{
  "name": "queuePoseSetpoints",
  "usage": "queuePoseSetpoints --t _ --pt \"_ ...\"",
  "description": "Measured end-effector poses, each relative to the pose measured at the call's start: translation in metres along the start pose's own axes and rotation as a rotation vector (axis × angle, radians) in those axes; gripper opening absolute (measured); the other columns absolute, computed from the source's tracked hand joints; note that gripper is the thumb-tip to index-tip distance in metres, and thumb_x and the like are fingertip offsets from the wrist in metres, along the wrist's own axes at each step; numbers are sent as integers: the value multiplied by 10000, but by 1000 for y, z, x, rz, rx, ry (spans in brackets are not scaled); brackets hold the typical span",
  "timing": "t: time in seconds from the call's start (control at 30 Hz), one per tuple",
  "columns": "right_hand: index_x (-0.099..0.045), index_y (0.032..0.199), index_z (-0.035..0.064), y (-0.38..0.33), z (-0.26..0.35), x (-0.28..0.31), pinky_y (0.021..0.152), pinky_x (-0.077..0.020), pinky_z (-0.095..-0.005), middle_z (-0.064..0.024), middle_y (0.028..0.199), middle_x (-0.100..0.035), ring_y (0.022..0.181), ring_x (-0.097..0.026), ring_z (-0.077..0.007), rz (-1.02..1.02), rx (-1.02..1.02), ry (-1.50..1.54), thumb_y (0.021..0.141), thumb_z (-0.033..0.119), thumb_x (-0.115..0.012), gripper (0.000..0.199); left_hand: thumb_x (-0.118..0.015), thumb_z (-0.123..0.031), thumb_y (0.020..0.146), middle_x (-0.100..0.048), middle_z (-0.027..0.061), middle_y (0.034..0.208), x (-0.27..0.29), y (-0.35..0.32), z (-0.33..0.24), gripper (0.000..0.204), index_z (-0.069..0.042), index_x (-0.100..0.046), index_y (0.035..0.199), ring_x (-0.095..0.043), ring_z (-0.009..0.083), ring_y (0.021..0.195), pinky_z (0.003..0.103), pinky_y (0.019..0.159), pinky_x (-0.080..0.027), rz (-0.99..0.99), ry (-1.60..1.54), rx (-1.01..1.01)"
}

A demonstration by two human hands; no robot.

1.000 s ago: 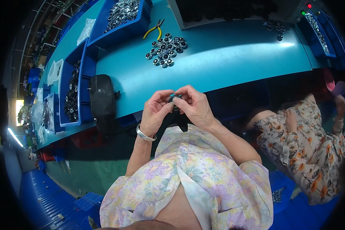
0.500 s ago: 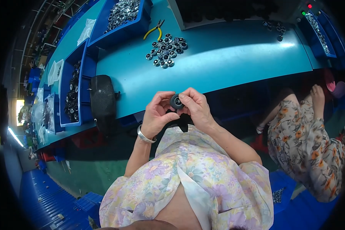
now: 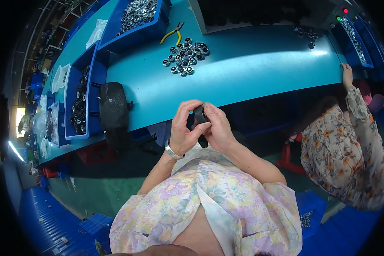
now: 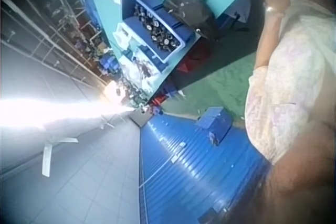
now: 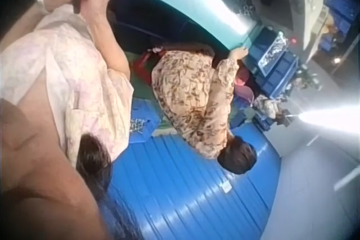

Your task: Assemble small circular components and metal rings at a factory workbench.

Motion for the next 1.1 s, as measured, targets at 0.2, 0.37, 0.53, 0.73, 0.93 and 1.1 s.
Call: queuePoseSetpoints --t 0.2,0.37,0.53,0.73,0.93,1.1 --pt "-534 1066 43 -1 -6 -2 652 -473 -263 -36 867 -569 722 -541 -89 22 -89 90 1021 370 -408 354 -773 -61 654 -613 133 1044 7 3 0 528 -10 -560 1134 -582 308 939 372 777 -497 -35 27 -31" --pt "-541 1115 28 -3 -2 0 729 -492 -245 -40 943 -596 815 -585 -87 192 -60 -108 1009 415 -415 421 -741 -44 673 -612 136 1006 10 6 1 533 -2 -534 1162 -580 315 887 378 747 -500 70 184 -41" --pt "-524 1150 37 -7 -6 -5 802 -495 -285 -36 967 -587 873 -577 -98 251 -69 -28 995 447 -431 449 -746 -42 676 -611 117 1002 8 -5 8 527 -25 -543 1161 -591 276 861 348 716 -503 67 82 55" --pt "-523 1135 75 -11 -1 -23 927 -444 -408 -64 1014 -556 990 -536 -178 303 -253 331 988 476 -417 441 -816 -75 632 -615 100 982 11 6 6 455 -41 -626 1045 -597 239 866 314 714 -498 8 -117 131" --pt "-531 1136 85 -11 4 -31 957 -424 -439 -61 1051 -559 1005 -540 -192 339 -331 441 988 519 -366 487 -819 -97 626 -605 104 952 13 21 -10 447 -39 -624 1023 -581 254 867 332 697 -490 28 -56 65" --pt "-530 1146 79 -5 8 -12 913 -475 -385 -46 1054 -571 999 -560 -160 270 -190 107 1000 497 -352 478 -806 -97 609 -617 108 931 20 18 -11 443 -27 -609 999 -581 292 899 362 745 -489 20 121 -27"
Point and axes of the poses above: each hand's wrist, its own y-axis towards the middle knuckle, its own x-axis out of the back of the hand, z = x × y, the point moved 7 cm from there along y, towards the middle knuckle
